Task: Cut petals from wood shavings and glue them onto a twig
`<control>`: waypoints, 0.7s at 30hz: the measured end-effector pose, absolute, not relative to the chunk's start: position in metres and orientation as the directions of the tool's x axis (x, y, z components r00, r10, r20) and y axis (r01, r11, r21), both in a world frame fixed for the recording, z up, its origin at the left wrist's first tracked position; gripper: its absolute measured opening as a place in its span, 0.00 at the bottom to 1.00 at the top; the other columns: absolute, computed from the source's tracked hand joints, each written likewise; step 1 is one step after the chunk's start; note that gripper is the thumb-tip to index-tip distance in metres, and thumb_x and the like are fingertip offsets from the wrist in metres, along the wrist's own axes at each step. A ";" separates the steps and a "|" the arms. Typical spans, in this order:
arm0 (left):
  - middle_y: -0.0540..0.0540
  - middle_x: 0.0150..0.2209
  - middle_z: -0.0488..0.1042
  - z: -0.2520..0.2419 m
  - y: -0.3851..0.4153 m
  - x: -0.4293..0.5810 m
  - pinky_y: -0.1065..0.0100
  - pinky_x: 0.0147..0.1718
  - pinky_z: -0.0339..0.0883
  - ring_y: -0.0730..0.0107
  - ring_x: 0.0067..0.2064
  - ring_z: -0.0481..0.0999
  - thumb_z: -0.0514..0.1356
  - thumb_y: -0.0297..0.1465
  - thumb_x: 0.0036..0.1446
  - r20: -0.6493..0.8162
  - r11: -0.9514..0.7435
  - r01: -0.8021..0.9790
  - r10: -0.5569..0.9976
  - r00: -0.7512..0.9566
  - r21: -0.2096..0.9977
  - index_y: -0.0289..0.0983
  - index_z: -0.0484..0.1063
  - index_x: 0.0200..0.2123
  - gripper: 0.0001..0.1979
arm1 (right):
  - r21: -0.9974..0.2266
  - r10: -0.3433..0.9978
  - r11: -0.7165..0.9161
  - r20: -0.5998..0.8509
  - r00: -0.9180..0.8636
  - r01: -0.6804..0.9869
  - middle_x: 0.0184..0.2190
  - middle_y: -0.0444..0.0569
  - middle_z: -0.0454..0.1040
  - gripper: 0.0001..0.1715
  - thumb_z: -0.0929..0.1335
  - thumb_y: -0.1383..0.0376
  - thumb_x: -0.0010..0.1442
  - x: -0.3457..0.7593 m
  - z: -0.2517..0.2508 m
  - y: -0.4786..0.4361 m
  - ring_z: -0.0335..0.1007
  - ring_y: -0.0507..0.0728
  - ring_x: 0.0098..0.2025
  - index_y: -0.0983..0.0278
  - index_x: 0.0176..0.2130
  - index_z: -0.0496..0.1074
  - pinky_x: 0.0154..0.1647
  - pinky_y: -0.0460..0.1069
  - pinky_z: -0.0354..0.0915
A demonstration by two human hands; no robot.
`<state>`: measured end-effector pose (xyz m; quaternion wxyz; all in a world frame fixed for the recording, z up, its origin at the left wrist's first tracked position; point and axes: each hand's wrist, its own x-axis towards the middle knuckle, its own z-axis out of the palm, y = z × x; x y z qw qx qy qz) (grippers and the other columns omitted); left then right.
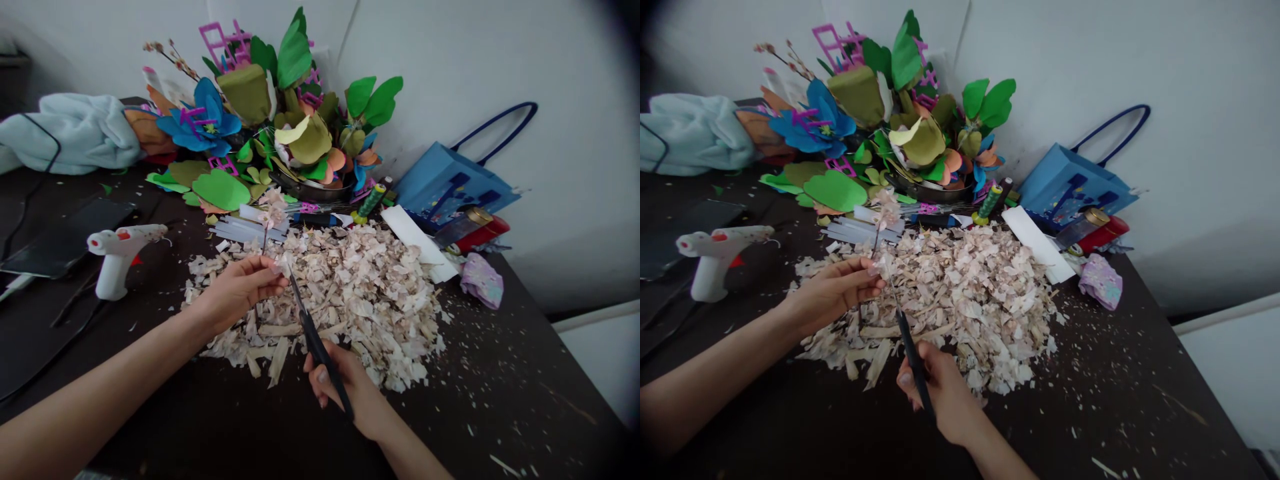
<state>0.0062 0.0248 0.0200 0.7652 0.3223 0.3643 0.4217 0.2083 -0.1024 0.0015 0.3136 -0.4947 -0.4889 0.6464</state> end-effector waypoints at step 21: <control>0.50 0.26 0.74 0.021 0.026 0.007 0.73 0.29 0.68 0.75 0.28 0.74 0.70 0.31 0.48 -0.301 0.413 -0.346 0.893 0.333 0.842 0.35 0.69 0.28 0.11 | -0.917 0.871 -0.397 -0.391 -0.298 0.046 0.20 0.40 0.61 0.33 0.66 0.37 0.53 0.213 0.011 -0.098 0.56 0.47 0.20 0.64 0.31 0.62 0.21 0.44 0.57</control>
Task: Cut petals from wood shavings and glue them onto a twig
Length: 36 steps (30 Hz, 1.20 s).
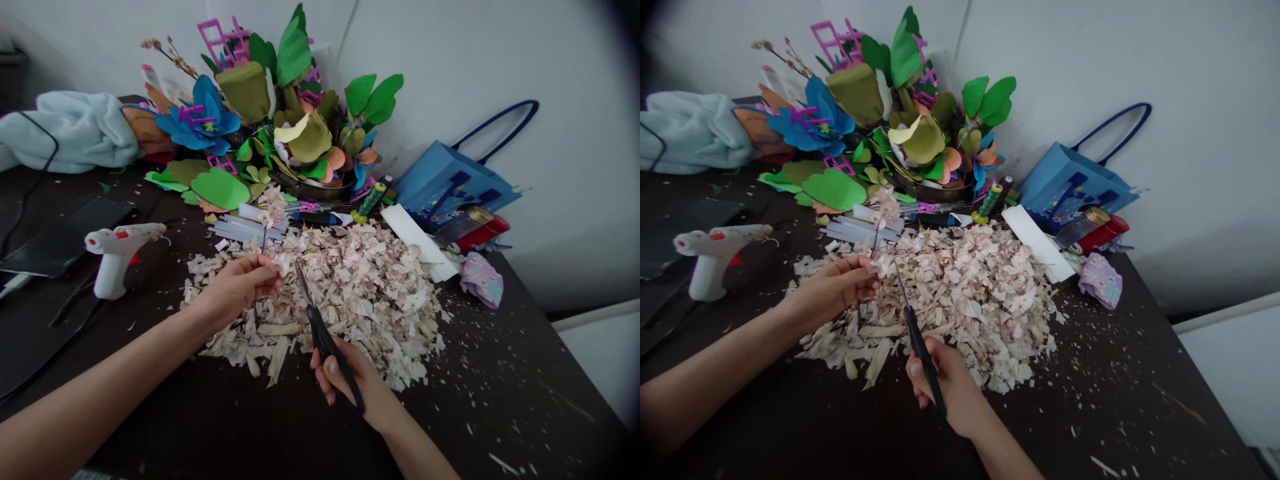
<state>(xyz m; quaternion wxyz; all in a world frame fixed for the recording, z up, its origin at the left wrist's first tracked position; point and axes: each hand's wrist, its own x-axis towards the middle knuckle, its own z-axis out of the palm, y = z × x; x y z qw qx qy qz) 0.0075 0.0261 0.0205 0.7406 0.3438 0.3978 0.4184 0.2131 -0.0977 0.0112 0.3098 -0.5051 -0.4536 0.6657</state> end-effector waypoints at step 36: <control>0.50 0.26 0.73 0.026 0.020 0.010 0.72 0.30 0.66 0.73 0.28 0.71 0.68 0.38 0.48 -0.109 0.136 -0.080 0.953 0.283 0.987 0.36 0.73 0.30 0.12 | -0.934 0.874 -0.312 -0.353 -0.334 0.173 0.22 0.42 0.64 0.30 0.66 0.40 0.56 0.216 0.015 -0.101 0.61 0.49 0.21 0.65 0.32 0.66 0.22 0.44 0.59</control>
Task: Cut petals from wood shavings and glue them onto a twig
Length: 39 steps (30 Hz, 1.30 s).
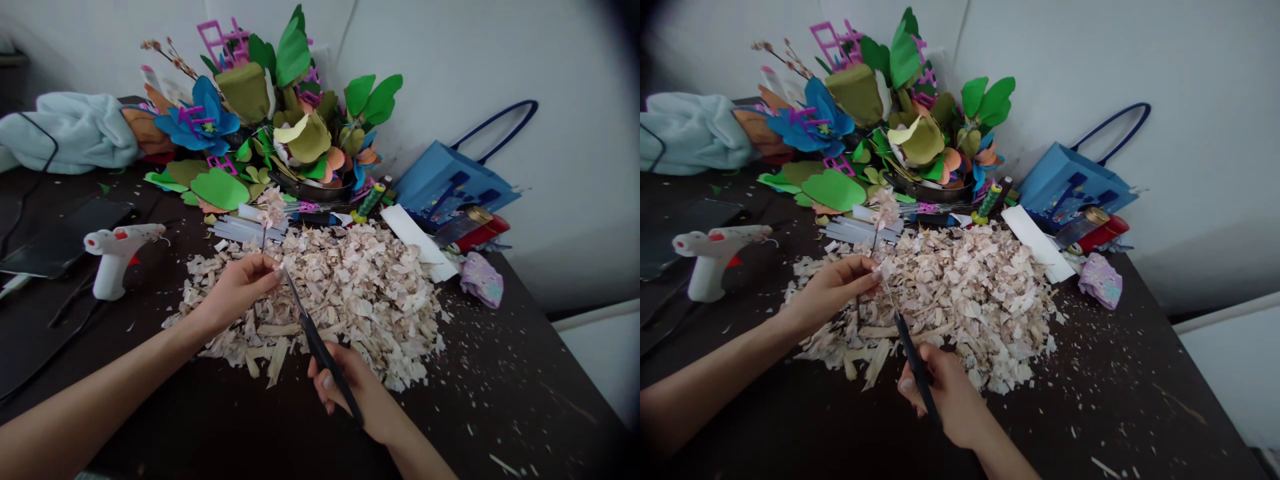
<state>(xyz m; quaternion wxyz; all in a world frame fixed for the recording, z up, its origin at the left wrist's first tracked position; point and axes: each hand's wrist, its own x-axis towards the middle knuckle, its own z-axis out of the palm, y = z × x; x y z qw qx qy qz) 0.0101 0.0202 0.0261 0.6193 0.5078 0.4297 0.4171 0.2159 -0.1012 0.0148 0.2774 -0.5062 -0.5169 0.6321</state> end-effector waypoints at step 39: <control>0.53 0.26 0.72 0.017 0.021 0.010 0.72 0.32 0.65 0.75 0.29 0.70 0.68 0.39 0.50 -0.185 0.234 -0.088 0.907 0.379 0.968 0.37 0.72 0.31 0.13 | -0.934 0.908 -0.356 -0.339 -0.246 -0.029 0.19 0.40 0.63 0.31 0.68 0.40 0.54 0.215 0.000 -0.102 0.57 0.47 0.18 0.65 0.31 0.64 0.19 0.43 0.56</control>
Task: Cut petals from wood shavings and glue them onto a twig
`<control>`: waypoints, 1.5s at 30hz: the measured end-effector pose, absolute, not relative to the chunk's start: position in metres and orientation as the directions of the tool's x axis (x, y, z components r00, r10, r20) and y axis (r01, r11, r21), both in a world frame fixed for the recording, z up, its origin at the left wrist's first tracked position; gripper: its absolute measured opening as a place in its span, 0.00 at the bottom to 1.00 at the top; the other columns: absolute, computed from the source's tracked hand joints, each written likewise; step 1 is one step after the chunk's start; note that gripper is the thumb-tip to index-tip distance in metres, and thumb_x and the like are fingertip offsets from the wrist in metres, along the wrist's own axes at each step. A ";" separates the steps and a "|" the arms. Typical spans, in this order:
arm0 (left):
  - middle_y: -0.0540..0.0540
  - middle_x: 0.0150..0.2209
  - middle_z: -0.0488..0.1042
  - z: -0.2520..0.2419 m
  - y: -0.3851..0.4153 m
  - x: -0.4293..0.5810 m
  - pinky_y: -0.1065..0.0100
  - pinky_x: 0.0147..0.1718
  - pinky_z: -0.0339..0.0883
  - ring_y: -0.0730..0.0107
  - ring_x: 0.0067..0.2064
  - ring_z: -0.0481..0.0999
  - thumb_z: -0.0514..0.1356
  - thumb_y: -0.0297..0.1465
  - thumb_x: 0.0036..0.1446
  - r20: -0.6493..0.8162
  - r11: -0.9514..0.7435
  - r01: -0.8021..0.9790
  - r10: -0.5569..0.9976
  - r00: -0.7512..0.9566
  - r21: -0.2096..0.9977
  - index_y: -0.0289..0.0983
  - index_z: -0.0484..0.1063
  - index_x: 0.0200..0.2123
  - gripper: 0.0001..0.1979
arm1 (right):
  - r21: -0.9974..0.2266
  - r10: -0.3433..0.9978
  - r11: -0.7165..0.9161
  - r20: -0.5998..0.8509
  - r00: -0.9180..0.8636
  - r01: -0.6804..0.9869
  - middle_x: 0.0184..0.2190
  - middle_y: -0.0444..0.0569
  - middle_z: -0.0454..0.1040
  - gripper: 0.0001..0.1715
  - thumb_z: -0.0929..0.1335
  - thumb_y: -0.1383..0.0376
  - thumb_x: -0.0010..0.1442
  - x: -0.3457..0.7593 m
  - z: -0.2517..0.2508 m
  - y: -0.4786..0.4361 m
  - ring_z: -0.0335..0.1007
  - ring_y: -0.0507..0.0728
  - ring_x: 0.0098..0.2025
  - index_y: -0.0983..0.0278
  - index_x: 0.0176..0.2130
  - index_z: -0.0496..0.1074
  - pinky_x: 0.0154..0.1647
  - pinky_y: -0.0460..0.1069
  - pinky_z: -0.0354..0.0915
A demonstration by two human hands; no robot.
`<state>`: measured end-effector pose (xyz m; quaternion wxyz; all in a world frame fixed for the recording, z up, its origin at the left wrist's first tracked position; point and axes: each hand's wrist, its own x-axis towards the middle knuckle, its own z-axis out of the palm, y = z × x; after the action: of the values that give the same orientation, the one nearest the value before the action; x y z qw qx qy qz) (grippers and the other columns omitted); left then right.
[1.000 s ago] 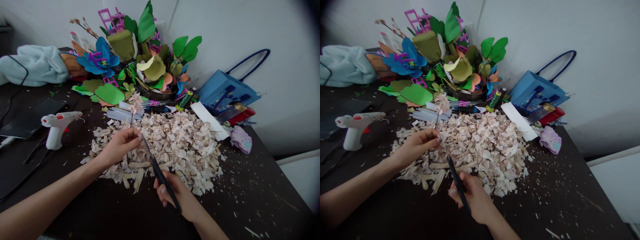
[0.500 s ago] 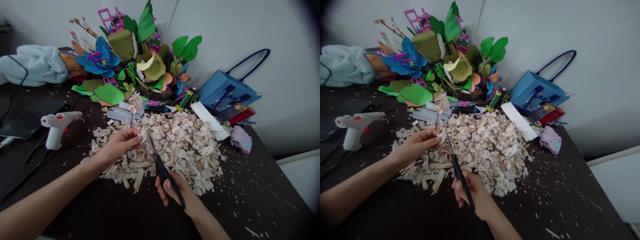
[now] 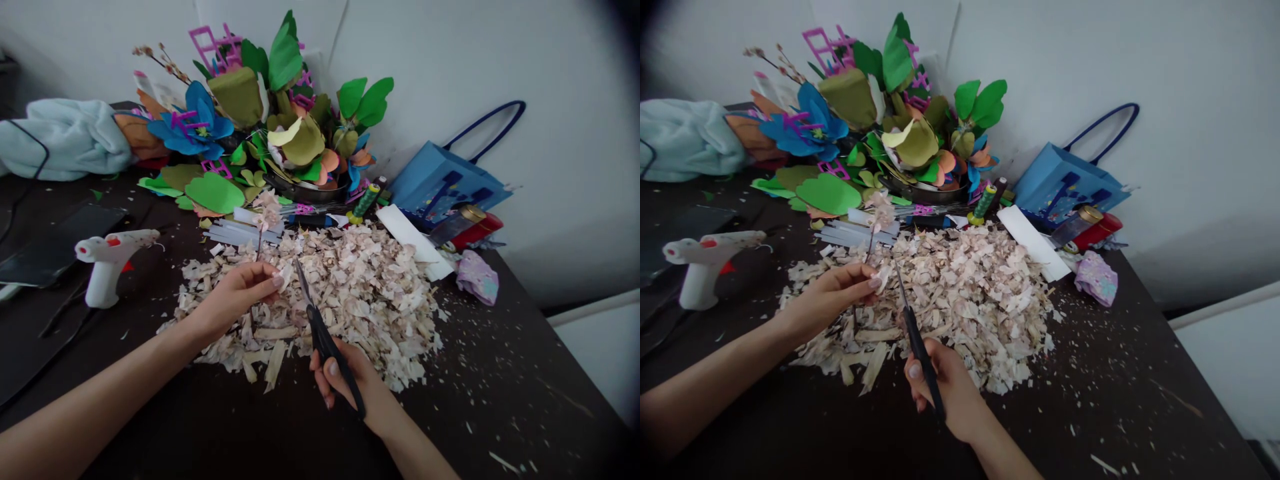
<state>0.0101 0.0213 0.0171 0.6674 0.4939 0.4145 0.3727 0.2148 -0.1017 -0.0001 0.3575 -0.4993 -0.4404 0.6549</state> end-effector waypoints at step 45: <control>0.51 0.24 0.75 0.020 0.022 0.008 0.74 0.29 0.64 0.76 0.27 0.71 0.69 0.36 0.50 -0.333 0.438 -0.281 0.875 0.352 0.854 0.36 0.70 0.29 0.13 | -0.941 0.901 -0.337 -0.335 -0.278 0.042 0.20 0.39 0.60 0.33 0.67 0.37 0.51 0.214 0.003 -0.095 0.54 0.47 0.19 0.63 0.31 0.63 0.20 0.44 0.53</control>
<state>0.0079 0.0220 0.0205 0.7398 0.3587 0.4141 0.3905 0.2144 -0.0952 0.0028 0.3321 -0.5009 -0.4706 0.6460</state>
